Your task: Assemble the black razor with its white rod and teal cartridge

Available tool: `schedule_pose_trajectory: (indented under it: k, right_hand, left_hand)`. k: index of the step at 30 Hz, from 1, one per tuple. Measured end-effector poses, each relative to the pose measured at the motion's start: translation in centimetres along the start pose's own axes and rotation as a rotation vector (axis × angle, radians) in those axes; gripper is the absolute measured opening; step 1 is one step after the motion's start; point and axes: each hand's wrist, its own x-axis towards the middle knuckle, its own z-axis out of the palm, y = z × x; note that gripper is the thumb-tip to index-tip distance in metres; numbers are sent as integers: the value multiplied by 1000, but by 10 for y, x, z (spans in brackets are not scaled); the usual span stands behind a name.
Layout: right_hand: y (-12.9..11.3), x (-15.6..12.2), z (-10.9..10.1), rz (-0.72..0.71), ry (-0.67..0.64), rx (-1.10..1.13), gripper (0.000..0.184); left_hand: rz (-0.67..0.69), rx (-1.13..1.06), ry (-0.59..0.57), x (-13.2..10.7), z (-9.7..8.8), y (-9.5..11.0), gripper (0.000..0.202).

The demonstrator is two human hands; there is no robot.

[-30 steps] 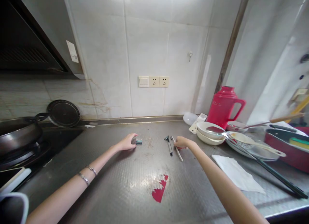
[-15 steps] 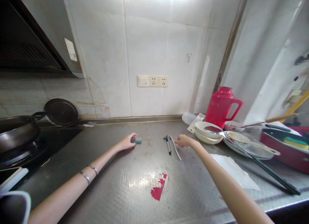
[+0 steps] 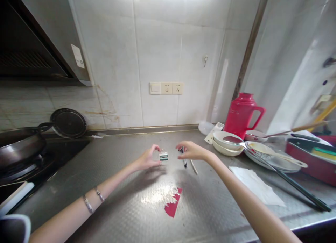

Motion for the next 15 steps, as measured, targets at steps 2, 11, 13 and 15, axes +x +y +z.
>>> schedule_pose_trajectory:
  k: [2,11,13,15]
  right_hand:
    - [-22,-5,6,-69,-14,-51,56]
    - [-59,-17,23,-51,7,-351,48]
    - [-55,-15,23,-62,-7,-342,47]
    - [-45,-13,20,-80,-21,-299,48]
  left_hand:
    - [38,9,-12,-3,4,15,48]
    - [49,-46,-53,-13,12,43,49]
    - [42,-65,-48,-15,12,44,49]
    - [17,-80,-29,-15,11,44,52]
